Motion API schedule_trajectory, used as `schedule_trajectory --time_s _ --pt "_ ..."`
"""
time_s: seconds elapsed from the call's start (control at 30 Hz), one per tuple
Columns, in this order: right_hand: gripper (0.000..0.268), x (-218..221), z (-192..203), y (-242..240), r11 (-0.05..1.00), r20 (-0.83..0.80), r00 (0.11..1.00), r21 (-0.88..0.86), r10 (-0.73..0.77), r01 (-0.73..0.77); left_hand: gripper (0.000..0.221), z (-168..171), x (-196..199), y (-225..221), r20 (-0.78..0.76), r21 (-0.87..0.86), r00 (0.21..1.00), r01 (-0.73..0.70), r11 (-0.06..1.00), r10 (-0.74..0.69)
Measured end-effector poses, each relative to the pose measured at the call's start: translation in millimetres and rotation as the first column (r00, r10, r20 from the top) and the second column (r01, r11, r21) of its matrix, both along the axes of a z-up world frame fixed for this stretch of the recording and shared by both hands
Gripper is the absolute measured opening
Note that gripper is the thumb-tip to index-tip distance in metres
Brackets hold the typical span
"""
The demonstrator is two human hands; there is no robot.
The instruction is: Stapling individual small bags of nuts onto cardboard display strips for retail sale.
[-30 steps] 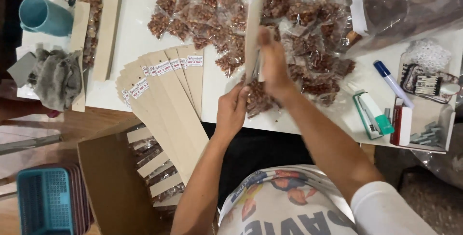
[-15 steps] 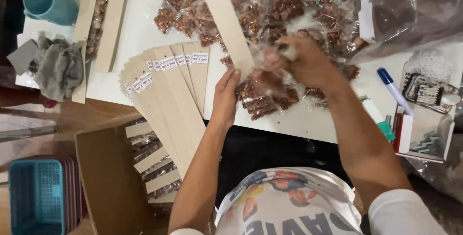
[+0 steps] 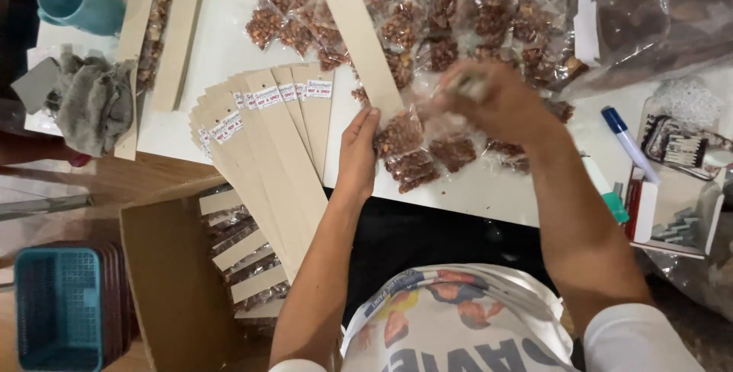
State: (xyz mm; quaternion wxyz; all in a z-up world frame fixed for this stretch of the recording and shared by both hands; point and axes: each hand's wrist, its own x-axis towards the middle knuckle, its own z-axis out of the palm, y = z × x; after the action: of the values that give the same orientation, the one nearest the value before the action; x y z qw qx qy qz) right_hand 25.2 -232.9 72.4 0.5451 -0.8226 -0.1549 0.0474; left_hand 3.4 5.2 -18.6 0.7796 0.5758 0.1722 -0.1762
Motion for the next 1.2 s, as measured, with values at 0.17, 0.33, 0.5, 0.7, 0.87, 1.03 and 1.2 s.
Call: schedule_trajectory --time_s 0.17,0.33,0.5,0.7,0.87,1.03,1.2 --pt "0.027 21 -22 28 0.984 -0.006 0.999 -0.172 0.036 -0.036 0.072 102 -12 -20 -0.010 -0.008 0.996 0.085 0.996 -0.085" --pt "0.043 27 -44 43 0.963 0.077 0.996 -0.265 -0.038 0.057 0.033 47 -11 -15 0.200 0.103 0.977 0.053 0.993 -0.073" --pt "0.038 26 -14 78 0.874 -0.352 0.893 0.292 -0.279 0.388 0.047 55 -11 -19 0.301 0.261 0.951 -0.019 0.965 -0.063" --pt "0.060 28 14 108 0.685 -0.451 0.844 0.517 -0.292 0.513 0.041 47 -19 -12 0.402 0.416 0.888 0.041 0.908 -0.224" --pt "0.052 39 -35 90 0.720 -0.295 0.918 0.574 -0.264 0.391 0.039 44 -18 -17 0.414 0.524 0.869 0.015 0.852 -0.270" --pt "0.062 64 -96 14 0.470 0.691 0.681 -0.530 -0.244 0.706 0.032 53 -12 -14 0.241 0.205 0.970 -0.052 0.977 0.000" --pt "0.017 34 -8 9 0.928 -0.169 0.921 0.069 -0.352 0.367 0.078 64 1 -8 -0.207 0.062 0.964 -0.156 0.986 0.165"
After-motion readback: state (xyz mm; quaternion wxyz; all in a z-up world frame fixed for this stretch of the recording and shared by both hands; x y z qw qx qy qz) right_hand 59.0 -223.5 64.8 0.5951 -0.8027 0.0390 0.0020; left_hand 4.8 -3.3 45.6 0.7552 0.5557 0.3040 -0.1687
